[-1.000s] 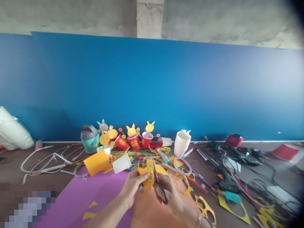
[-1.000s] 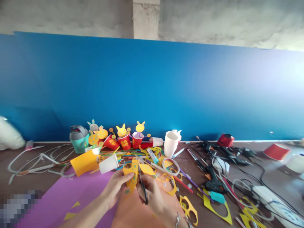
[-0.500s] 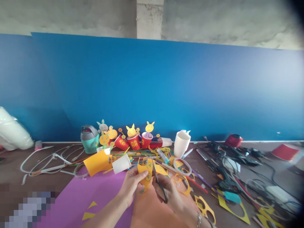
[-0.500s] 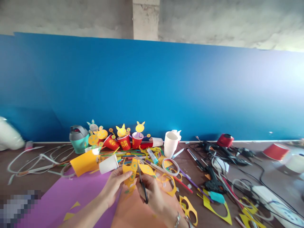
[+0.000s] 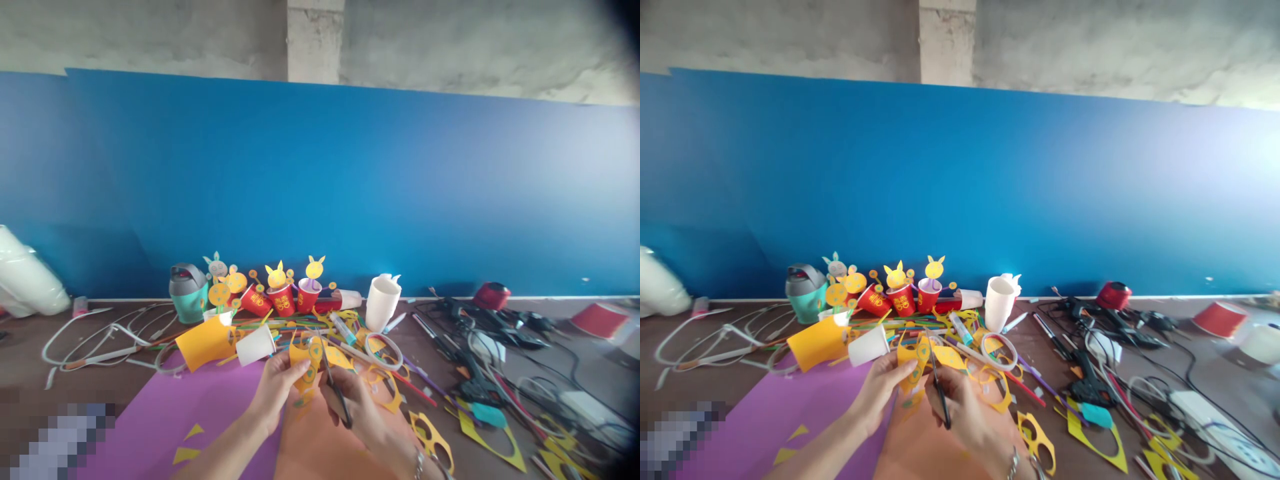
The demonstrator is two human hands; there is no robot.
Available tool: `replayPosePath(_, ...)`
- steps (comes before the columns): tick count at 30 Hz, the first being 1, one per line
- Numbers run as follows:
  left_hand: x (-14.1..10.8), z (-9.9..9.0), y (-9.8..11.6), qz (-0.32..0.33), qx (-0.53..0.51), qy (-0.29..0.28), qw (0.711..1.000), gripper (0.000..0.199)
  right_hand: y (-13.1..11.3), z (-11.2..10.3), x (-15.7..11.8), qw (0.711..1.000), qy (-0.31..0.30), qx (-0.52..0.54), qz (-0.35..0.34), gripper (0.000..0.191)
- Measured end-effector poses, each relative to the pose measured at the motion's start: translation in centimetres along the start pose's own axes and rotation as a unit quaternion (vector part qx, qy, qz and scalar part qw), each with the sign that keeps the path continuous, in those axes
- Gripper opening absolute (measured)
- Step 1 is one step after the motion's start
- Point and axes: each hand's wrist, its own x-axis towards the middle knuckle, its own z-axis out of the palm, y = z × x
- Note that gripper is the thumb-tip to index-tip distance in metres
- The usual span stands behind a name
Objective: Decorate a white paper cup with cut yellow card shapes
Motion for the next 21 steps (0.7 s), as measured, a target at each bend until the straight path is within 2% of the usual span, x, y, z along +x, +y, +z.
replayPosePath(6, 0.0, 0.0, 0.1, -0.01, -0.001, -0.006, 1.0, 0.038, -0.6, 0.3, 0.2, 1.0, 0.014, 0.005, 0.011, 0.023)
replayPosePath(15, -0.1, 0.1, 0.4, -0.008, -0.018, -0.001, 1.0, 0.036, 1.9, 0.5, 0.6, 1.0, 0.013, 0.019, -0.006, 0.021)
replayPosePath(21, 0.2, -0.4, 0.0, -0.01, -0.024, -0.003, 1.0, 0.033, 2.1, 0.9, 0.8, 0.996, 0.015, 0.077, -0.033, 0.02)
